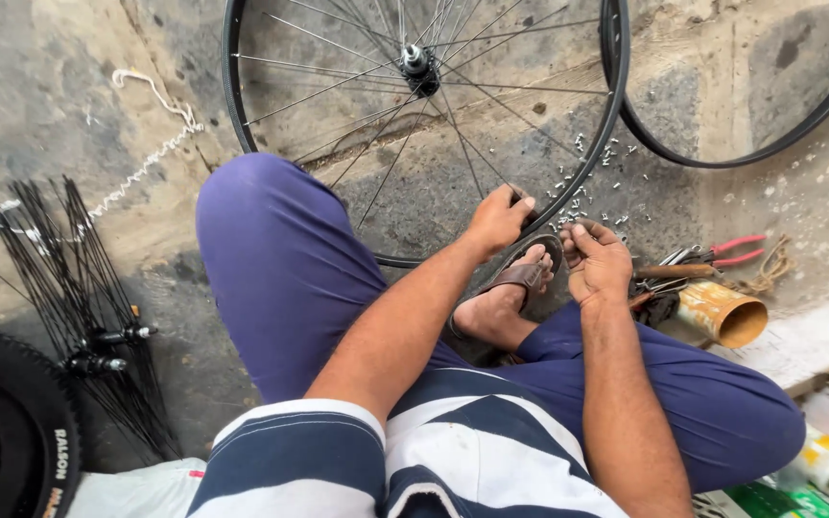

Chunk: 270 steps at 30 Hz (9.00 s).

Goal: The person sits on the floor and installs a rim onto a bicycle wheel hub with spokes. They align the rim with the spokes and press it into place around the hub, then adjust the rim and spokes by hand to ensure proper fit.

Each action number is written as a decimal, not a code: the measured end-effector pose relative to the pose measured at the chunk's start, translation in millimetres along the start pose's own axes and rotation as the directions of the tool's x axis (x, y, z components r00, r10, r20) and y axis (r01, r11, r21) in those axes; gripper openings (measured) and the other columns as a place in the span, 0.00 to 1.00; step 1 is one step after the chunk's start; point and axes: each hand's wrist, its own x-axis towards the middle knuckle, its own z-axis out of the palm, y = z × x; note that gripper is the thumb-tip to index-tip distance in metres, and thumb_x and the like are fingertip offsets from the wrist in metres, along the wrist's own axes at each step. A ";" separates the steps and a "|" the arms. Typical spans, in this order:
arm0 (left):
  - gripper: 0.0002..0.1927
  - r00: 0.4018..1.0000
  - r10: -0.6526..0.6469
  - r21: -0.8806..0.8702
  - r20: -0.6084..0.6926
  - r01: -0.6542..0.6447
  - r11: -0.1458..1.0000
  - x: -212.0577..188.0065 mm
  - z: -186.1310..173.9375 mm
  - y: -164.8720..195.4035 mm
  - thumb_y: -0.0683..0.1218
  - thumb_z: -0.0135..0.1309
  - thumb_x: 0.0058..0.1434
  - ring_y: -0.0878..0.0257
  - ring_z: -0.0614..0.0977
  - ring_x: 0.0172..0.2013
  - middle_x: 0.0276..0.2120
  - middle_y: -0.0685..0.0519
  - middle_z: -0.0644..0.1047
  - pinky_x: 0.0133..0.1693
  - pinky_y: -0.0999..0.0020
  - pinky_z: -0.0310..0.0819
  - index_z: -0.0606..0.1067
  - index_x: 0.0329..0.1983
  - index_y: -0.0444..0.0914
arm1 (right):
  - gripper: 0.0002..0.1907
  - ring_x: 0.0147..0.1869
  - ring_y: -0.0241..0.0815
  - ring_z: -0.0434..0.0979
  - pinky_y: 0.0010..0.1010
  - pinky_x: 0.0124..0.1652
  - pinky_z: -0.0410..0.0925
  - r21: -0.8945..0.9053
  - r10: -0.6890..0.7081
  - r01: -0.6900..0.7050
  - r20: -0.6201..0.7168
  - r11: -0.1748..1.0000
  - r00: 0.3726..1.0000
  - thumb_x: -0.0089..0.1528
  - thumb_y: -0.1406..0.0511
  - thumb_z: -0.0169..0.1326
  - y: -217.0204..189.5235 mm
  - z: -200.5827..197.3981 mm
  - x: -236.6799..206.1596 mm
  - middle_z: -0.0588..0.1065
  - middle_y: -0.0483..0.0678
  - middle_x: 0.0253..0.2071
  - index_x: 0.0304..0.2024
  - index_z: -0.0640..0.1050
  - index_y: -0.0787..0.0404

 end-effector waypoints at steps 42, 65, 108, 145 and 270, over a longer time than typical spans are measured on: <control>0.14 0.999 -0.023 0.059 -0.047 0.025 0.998 -17.9 -11.0 12.1 0.52 0.55 0.64 0.56 0.85 0.42 0.40 0.47 0.84 0.46 0.61 0.77 0.79 0.45 0.39 | 0.11 0.40 0.32 0.79 0.20 0.41 0.72 -0.293 -0.276 0.328 0.204 0.898 0.939 0.64 0.75 0.61 24.6 46.4 -15.7 0.80 0.48 0.42 0.48 0.79 0.71; 0.16 0.999 0.012 0.096 -0.037 -0.009 0.995 -10.5 0.7 2.3 0.53 0.52 0.67 0.56 0.85 0.40 0.38 0.47 0.84 0.45 0.61 0.76 0.78 0.46 0.36 | 0.09 0.38 0.32 0.79 0.20 0.38 0.72 -0.393 -0.256 0.311 0.186 0.866 0.949 0.62 0.75 0.61 16.3 42.4 -9.7 0.80 0.47 0.39 0.45 0.81 0.69; 0.18 0.991 -0.015 0.025 0.135 0.012 1.000 -34.3 21.6 22.3 0.54 0.53 0.65 0.51 0.85 0.30 0.31 0.42 0.81 0.35 0.54 0.74 0.76 0.43 0.33 | 0.06 0.33 0.39 0.80 0.26 0.34 0.73 -0.162 -0.180 0.186 0.049 0.969 0.982 0.66 0.72 0.58 5.7 16.2 -16.3 0.80 0.54 0.37 0.44 0.75 0.67; 0.19 0.997 0.030 0.318 -0.065 -0.008 0.948 -29.0 17.1 24.2 0.56 0.54 0.63 0.43 0.84 0.41 0.33 0.40 0.82 0.44 0.50 0.75 0.77 0.39 0.34 | 0.12 0.37 0.37 0.80 0.25 0.37 0.73 -0.287 -0.136 0.168 0.129 0.943 0.982 0.64 0.74 0.56 15.8 25.4 -1.9 0.80 0.50 0.40 0.50 0.79 0.72; 0.19 0.773 0.377 0.824 0.511 -0.565 0.043 -11.8 -49.7 115.2 0.66 0.59 0.54 0.54 0.81 0.50 0.40 0.56 0.83 0.50 0.53 0.68 0.80 0.40 0.51 | 0.12 0.41 0.42 0.81 0.29 0.43 0.76 0.149 -0.190 0.155 0.258 0.976 0.947 0.66 0.69 0.56 35.0 48.0 4.4 0.79 0.52 0.41 0.49 0.76 0.70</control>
